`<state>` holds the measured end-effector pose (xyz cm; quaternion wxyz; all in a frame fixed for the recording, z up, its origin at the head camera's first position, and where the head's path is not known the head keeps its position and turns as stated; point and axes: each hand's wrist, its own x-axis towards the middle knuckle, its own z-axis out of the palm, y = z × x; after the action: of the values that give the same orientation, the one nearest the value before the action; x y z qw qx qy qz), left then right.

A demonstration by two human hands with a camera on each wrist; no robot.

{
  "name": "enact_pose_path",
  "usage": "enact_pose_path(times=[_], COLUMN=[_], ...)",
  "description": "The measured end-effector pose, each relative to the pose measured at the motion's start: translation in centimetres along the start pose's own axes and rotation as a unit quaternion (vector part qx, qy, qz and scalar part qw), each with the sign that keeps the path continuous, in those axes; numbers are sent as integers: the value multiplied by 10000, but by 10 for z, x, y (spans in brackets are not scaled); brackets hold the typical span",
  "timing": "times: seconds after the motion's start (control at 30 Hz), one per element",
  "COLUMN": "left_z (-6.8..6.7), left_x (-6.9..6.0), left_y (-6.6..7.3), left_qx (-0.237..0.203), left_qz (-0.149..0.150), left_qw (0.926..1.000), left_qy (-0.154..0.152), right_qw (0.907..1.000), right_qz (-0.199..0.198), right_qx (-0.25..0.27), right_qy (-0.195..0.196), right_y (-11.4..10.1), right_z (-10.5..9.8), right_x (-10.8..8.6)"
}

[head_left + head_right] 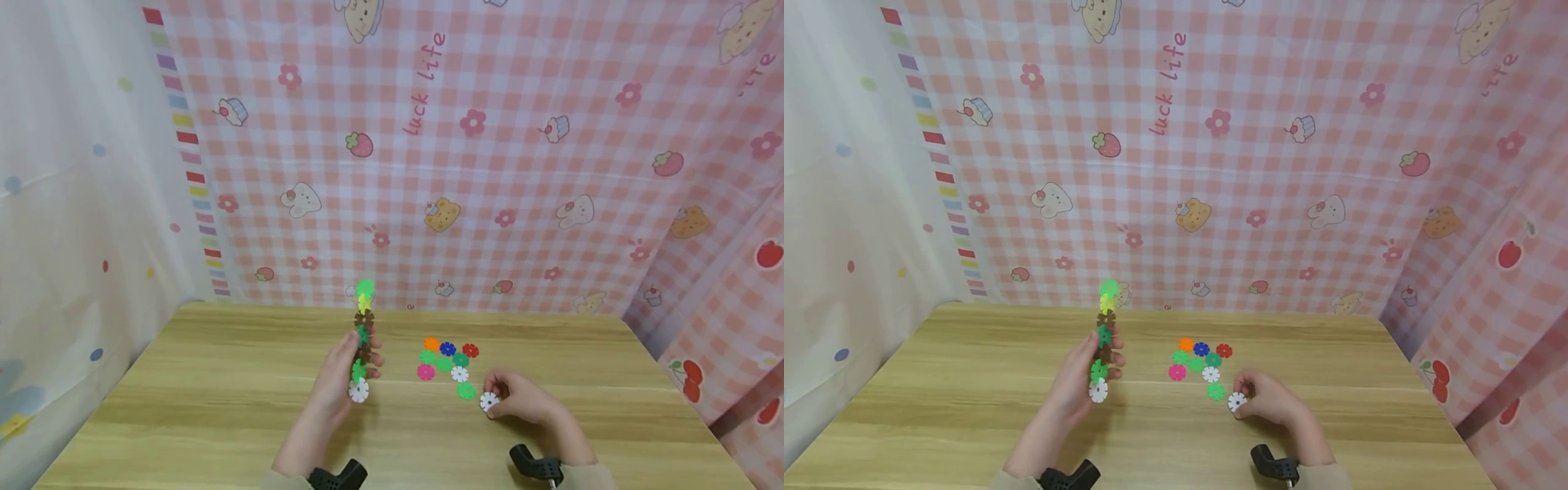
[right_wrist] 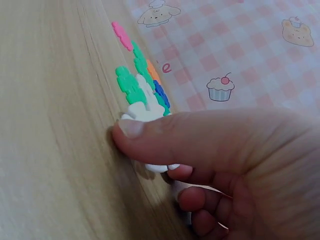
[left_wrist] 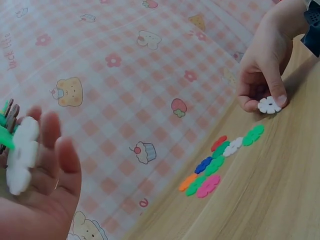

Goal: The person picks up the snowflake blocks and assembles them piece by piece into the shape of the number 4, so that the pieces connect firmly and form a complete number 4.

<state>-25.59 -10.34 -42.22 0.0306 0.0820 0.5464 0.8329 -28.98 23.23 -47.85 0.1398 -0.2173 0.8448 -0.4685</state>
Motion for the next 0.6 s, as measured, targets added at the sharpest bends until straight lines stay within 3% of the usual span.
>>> enact_pose_path(times=[0.23, 0.6], left_z=[0, 0], left_x=[-1, -1], left_y=[1, 3], left_qx=[42, 321], left_qz=[152, 99], left_qw=[9995, 9983], left_qy=[257, 469], right_qw=[9998, 9982], right_qz=[121, 486], right_qx=[110, 51], right_qy=[141, 352], right_y=[-3, -7], right_z=[0, 1], right_x=[-4, -1])
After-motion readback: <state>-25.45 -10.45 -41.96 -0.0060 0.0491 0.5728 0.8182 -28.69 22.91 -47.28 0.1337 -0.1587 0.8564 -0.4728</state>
